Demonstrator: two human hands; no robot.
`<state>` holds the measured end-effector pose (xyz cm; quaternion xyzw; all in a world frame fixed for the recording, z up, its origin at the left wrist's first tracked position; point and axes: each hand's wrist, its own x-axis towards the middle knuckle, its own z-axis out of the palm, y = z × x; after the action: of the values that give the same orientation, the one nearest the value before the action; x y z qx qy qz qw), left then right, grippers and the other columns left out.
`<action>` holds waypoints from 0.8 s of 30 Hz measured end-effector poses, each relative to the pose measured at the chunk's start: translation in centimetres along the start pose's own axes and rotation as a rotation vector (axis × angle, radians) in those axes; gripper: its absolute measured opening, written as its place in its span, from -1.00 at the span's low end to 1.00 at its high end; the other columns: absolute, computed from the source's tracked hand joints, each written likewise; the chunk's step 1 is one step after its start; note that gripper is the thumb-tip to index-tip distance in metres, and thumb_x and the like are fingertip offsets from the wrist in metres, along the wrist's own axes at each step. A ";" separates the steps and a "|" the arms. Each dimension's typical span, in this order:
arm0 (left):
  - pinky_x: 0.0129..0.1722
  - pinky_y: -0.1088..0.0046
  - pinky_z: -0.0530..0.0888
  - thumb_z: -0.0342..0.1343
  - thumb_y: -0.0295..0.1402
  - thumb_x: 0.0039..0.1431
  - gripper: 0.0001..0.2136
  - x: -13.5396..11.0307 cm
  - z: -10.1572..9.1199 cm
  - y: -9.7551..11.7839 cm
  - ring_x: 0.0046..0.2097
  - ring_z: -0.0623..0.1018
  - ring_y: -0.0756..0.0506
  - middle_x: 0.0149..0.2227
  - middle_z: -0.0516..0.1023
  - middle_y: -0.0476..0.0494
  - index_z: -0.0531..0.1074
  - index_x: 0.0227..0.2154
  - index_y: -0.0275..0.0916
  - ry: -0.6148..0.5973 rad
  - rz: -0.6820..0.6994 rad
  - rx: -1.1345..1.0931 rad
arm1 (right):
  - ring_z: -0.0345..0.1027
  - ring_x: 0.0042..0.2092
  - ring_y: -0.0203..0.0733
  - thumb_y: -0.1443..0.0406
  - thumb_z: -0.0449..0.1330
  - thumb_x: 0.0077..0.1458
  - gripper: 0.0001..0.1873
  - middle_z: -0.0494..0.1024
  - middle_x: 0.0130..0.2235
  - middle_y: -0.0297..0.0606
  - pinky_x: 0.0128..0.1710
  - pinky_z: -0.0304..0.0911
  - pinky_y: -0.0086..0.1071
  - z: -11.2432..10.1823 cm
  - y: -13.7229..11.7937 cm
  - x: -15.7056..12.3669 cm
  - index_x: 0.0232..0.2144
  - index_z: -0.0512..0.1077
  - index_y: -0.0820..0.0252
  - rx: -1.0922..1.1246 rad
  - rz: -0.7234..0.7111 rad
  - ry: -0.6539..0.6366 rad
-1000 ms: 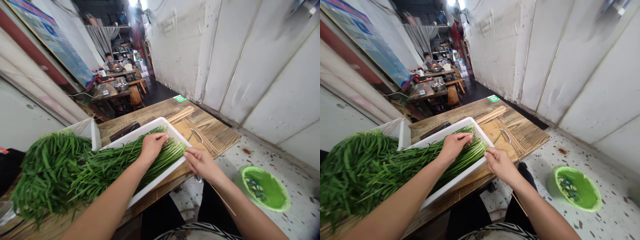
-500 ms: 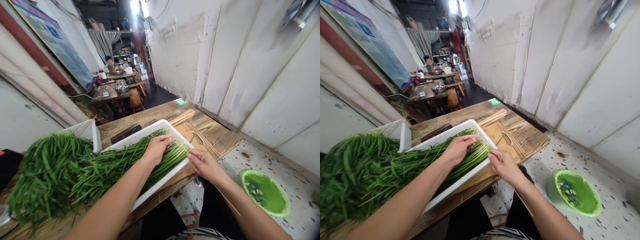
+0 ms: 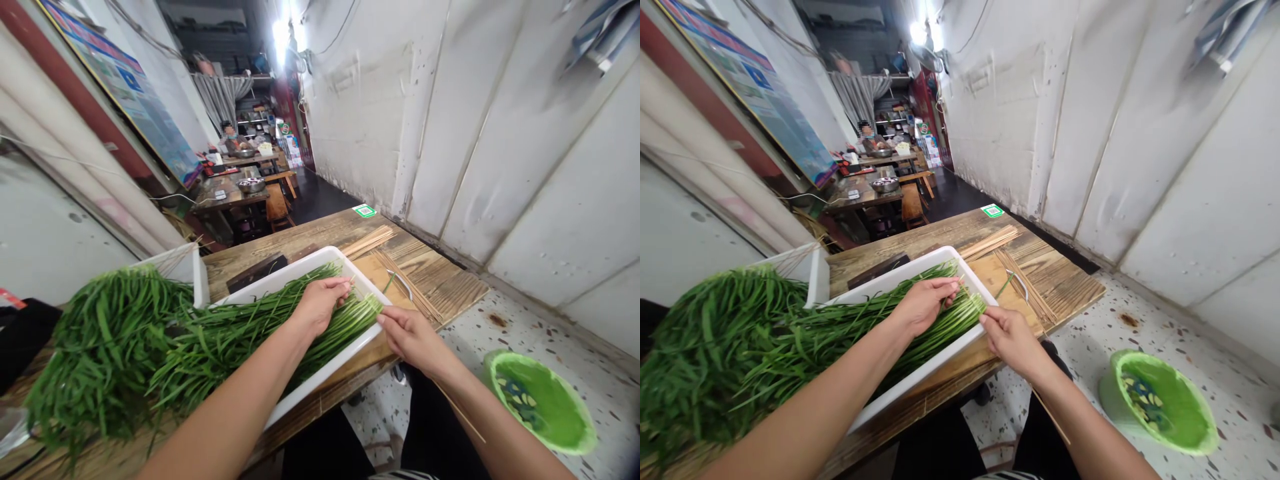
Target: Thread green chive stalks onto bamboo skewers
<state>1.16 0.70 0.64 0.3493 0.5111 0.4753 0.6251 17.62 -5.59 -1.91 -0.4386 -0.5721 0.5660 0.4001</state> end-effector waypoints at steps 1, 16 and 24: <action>-0.52 0.58 0.24 0.21 -0.61 -0.17 -0.90 0.0 0.0 0.0 -0.55 0.35 0.11 -0.60 0.44 -0.05 0.53 -0.48 -0.44 0.005 -0.003 -0.004 | -0.11 -0.75 -0.46 0.06 0.10 0.07 -0.69 0.05 -0.76 -0.60 -0.76 -0.24 -0.53 0.0 -0.1 0.0 -0.48 0.28 0.19 0.005 -0.001 0.001; -0.53 0.57 0.23 0.19 -0.64 -0.14 -0.93 -0.2 0.1 0.4 -0.56 0.34 0.11 -0.60 0.44 -0.07 0.53 -0.53 -0.44 0.015 -0.029 -0.015 | -0.12 -0.75 -0.47 0.06 0.08 0.07 -0.67 0.06 -0.76 -0.60 -0.76 -0.21 -0.54 0.1 -0.3 -0.2 -0.53 0.22 0.17 -0.017 -0.004 0.026; -0.54 0.57 0.23 0.19 -0.65 -0.15 -0.93 -0.1 0.2 0.4 -0.56 0.34 0.11 -0.61 0.43 -0.06 0.52 -0.55 -0.43 0.014 -0.032 -0.015 | -0.12 -0.74 -0.47 0.03 0.09 0.06 -0.65 0.05 -0.75 -0.59 -0.76 -0.24 -0.55 0.2 -0.1 -0.1 -0.51 0.21 0.17 -0.004 -0.003 0.035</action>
<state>1.24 0.71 1.08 0.3330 0.5175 0.4715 0.6316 17.43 -5.72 -1.84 -0.4485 -0.5665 0.5565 0.4101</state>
